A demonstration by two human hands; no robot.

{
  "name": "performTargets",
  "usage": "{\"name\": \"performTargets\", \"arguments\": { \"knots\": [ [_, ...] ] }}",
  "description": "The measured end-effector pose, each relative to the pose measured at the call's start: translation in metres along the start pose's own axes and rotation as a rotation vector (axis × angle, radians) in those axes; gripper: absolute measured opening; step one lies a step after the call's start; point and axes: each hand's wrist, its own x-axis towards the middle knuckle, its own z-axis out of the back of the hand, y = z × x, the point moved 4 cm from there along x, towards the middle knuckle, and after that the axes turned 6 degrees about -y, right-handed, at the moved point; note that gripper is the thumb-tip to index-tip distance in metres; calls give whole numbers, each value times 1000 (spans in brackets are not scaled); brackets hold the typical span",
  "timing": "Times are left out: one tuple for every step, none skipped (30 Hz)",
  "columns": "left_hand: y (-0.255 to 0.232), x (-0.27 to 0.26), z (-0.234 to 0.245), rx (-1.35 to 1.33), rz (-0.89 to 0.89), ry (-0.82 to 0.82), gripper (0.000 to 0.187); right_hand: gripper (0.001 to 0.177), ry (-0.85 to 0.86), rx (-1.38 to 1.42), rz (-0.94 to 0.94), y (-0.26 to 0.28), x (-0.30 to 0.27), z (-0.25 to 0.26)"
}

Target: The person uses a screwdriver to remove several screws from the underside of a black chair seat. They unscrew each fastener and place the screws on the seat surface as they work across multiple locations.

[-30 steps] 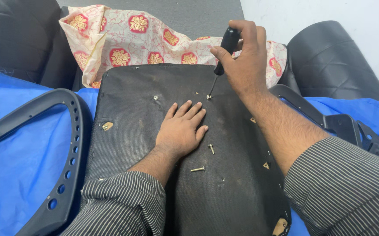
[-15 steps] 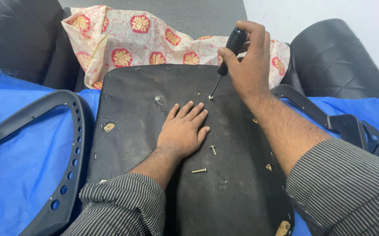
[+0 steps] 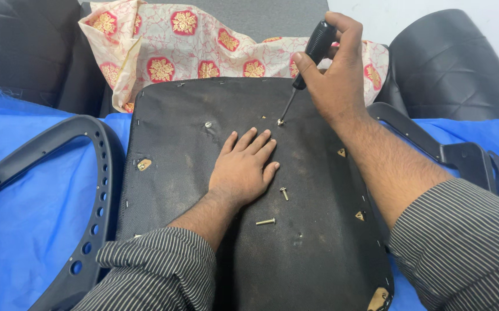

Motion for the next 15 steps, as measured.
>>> {"name": "performTargets", "arguments": {
  "knots": [
    [0,0,-1,1,4,11,58,66,-20,-45,52,2,0,1],
    [0,0,-1,-3,2,3,58,67,-41,-90,104,4,0,1],
    [0,0,-1,-8,-1,-6,58,65,-34,-67,84,3,-1,-1],
    [0,0,-1,-12,-4,-14,58,62,-26,-45,63,3,-1,-2],
    [0,-1,-1,-13,-4,-23,58,60,-19,-23,42,3,-2,-3],
    [0,-1,-1,-14,-6,-31,58,59,-25,-10,38,4,-2,-4],
    [1,-1,-1,-15,-7,-39,58,59,-30,3,34,5,-3,-5],
    [1,-1,0,-15,-8,-39,58,58,-37,16,30,6,-3,-6],
    [1,-1,0,-15,-10,-39,57,56,-35,46,11,7,-3,-6],
    [1,-1,-1,-16,-10,-40,57,55,-32,76,-8,7,-3,-7],
    [1,-1,-1,-18,-12,-45,57,53,-30,106,-26,7,-2,-7],
    [1,-1,-1,-20,-14,-50,57,51,-34,125,-59,6,0,-8],
    [1,-1,-1,-23,-16,-54,57,49,-39,144,-91,6,1,-9],
    [1,-1,-1,-23,-19,-60,57,48,-42,163,-124,6,2,-9],
    [1,-1,-2,-24,-22,-67,57,49,-51,156,-107,8,3,-8]
  ]
}}
